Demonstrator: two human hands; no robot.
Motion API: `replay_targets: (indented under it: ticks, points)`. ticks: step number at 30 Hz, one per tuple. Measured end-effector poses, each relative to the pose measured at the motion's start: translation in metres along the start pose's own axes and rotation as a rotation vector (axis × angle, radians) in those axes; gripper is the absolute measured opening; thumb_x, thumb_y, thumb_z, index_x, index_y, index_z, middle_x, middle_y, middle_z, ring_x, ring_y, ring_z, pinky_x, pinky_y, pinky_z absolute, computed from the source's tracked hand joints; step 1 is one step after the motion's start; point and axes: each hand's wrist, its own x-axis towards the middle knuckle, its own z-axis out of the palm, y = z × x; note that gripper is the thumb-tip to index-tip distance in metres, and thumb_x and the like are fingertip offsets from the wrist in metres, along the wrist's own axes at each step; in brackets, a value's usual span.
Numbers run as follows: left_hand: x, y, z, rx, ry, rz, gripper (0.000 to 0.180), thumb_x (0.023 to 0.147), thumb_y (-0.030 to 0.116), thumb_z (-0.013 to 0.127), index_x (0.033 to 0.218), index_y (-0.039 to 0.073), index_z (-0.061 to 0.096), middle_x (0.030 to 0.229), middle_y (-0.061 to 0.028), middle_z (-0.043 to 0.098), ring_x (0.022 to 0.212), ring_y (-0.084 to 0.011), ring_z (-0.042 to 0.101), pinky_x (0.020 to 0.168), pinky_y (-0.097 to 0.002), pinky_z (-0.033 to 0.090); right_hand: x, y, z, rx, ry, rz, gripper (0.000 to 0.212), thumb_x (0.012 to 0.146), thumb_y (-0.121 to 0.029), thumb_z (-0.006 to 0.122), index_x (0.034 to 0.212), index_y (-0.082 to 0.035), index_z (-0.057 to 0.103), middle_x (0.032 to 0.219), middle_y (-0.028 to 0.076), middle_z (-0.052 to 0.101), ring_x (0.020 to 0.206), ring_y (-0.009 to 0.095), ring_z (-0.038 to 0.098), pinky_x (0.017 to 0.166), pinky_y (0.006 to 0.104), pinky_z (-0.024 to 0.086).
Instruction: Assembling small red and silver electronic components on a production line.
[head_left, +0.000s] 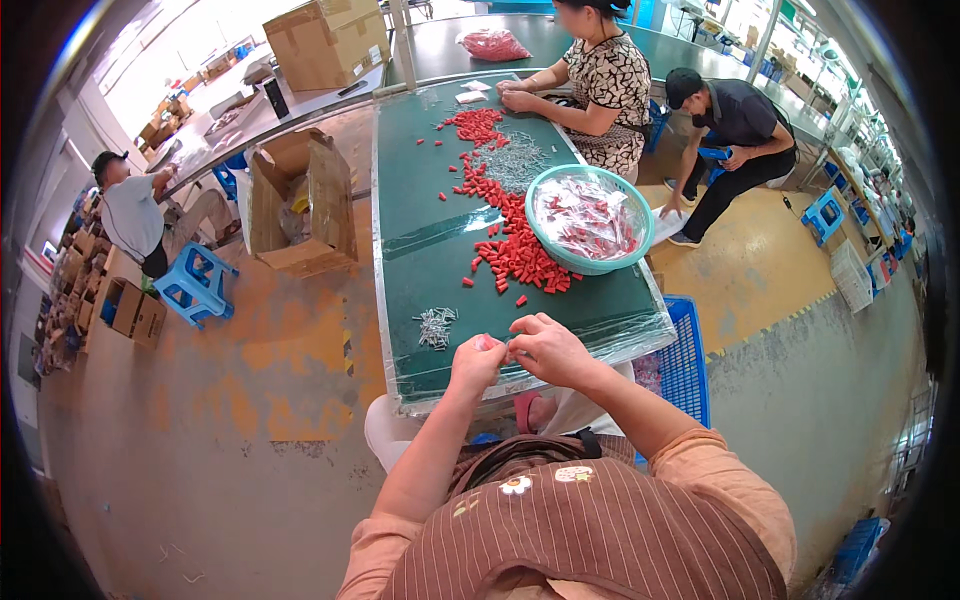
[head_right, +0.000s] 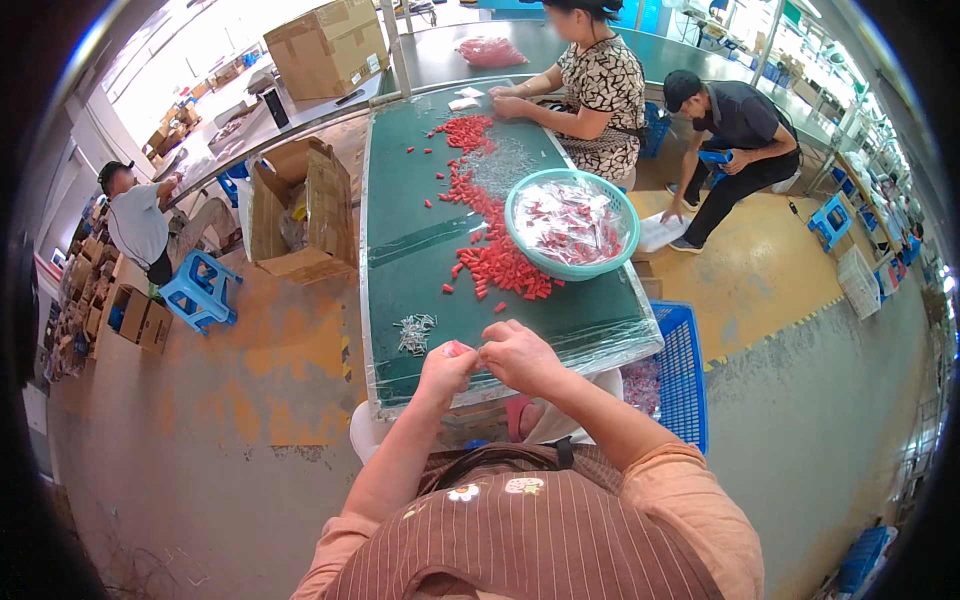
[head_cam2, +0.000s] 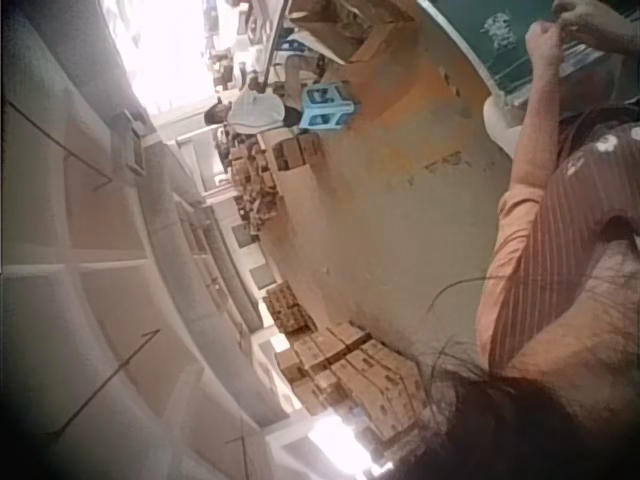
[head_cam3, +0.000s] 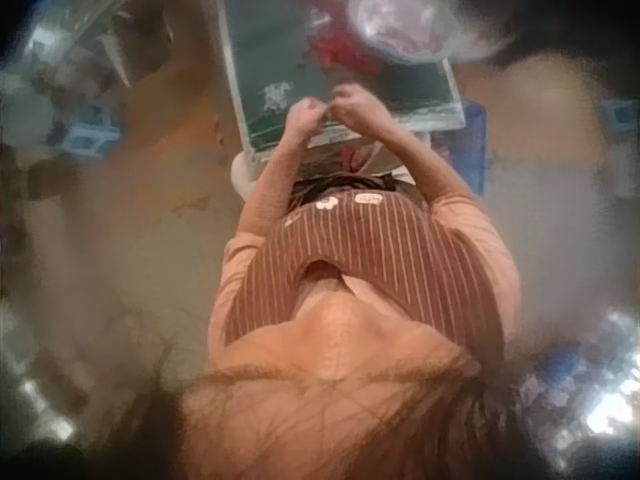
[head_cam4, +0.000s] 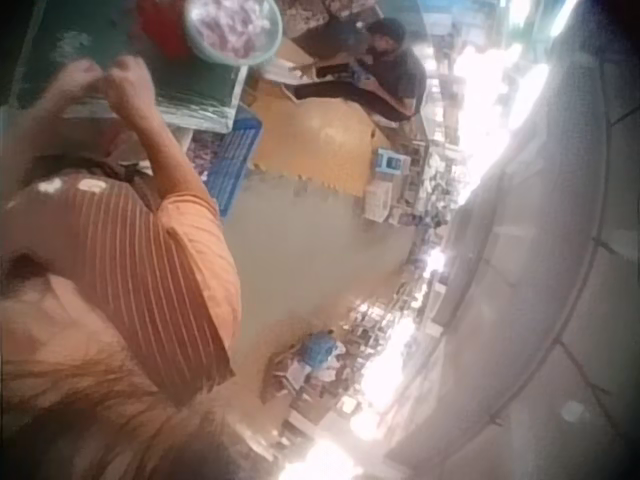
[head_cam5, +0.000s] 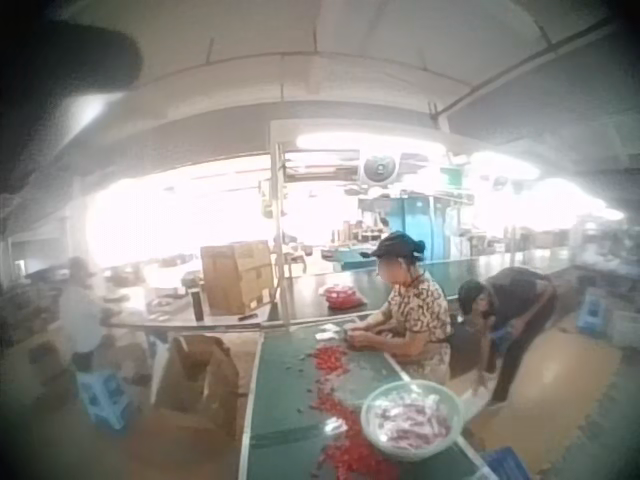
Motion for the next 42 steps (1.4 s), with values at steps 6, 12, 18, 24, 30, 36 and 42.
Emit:
replay_targets:
  ticks: [6,12,18,24,30,36,42]
  points:
    - [-0.017,0.014,-0.001,-0.107,-0.142,0.071,0.006,0.081,0.008,0.063,0.080,0.002,0.061,0.066,0.0018,0.057,0.052,-0.0024,0.044,0.043,-0.0190,0.034,-0.007,0.016,0.007,0.426,-0.018,0.283,0.010,0.076,-0.012,0.065,0.078,-0.003,0.065,0.091,0.010,0.058,0.082,0.022,0.058,0.072,0.0313,0.047]
    - [-0.009,0.002,-0.004,-0.122,-0.011,0.184,0.006,0.078,0.004,0.065,0.082,0.001,0.062,0.069,0.0049,0.056,0.060,-0.0014,0.046,0.055,-0.0166,0.038,-0.002,0.020,0.002,0.819,-0.007,0.539,0.006,0.080,0.000,0.062,0.086,0.001,0.061,0.079,0.001,0.062,0.071,0.005,0.055,0.064,0.0199,0.046]
    - [-0.005,0.004,0.008,-0.026,0.028,0.334,0.009,0.079,0.011,0.065,0.079,0.004,0.060,0.063,0.0050,0.051,0.046,-0.0020,0.039,0.040,-0.0175,0.030,-0.008,0.027,0.001,0.809,0.149,0.475,0.010,0.079,0.001,0.063,0.088,0.000,0.061,0.078,0.000,0.060,0.071,0.005,0.055,0.064,0.0193,0.046]
    - [-0.007,-0.002,-0.003,-0.120,0.047,0.235,0.005,0.080,0.009,0.063,0.079,0.005,0.060,0.063,0.0020,0.053,0.046,-0.0040,0.043,0.039,-0.0183,0.032,-0.005,0.024,0.008,0.905,0.143,0.468,0.016,0.079,0.001,0.062,0.094,-0.001,0.058,0.084,0.001,0.060,0.079,0.007,0.056,0.072,0.0225,0.047]
    - [-0.010,-0.004,0.000,-0.221,-0.063,0.210,0.005,0.081,0.008,0.062,0.084,0.004,0.059,0.064,0.0022,0.053,0.046,-0.0034,0.043,0.039,-0.0172,0.031,-0.010,0.014,0.000,0.931,0.161,0.480,0.017,0.077,0.001,0.060,0.094,-0.001,0.057,0.082,0.001,0.058,0.077,0.007,0.054,0.070,0.0226,0.046]
    - [-0.019,0.004,0.008,-0.269,-0.077,0.169,0.005,0.081,0.010,0.062,0.080,0.005,0.061,0.065,0.0013,0.057,0.045,-0.0016,0.040,0.040,-0.0168,0.029,-0.010,0.009,-0.001,0.872,0.111,0.459,0.020,0.077,0.002,0.060,0.096,-0.002,0.056,0.080,0.000,0.057,0.073,0.005,0.052,0.066,0.0214,0.044]
    - [0.001,-0.010,0.012,0.055,-0.041,0.404,0.010,0.080,0.014,0.065,0.085,0.005,0.062,0.064,0.0056,0.051,0.047,-0.0016,0.039,0.040,-0.0189,0.029,-0.008,0.020,0.003,0.979,0.189,0.430,0.018,0.074,0.001,0.066,0.089,-0.002,0.056,0.076,-0.001,0.055,0.071,0.006,0.052,0.062,0.0210,0.046]
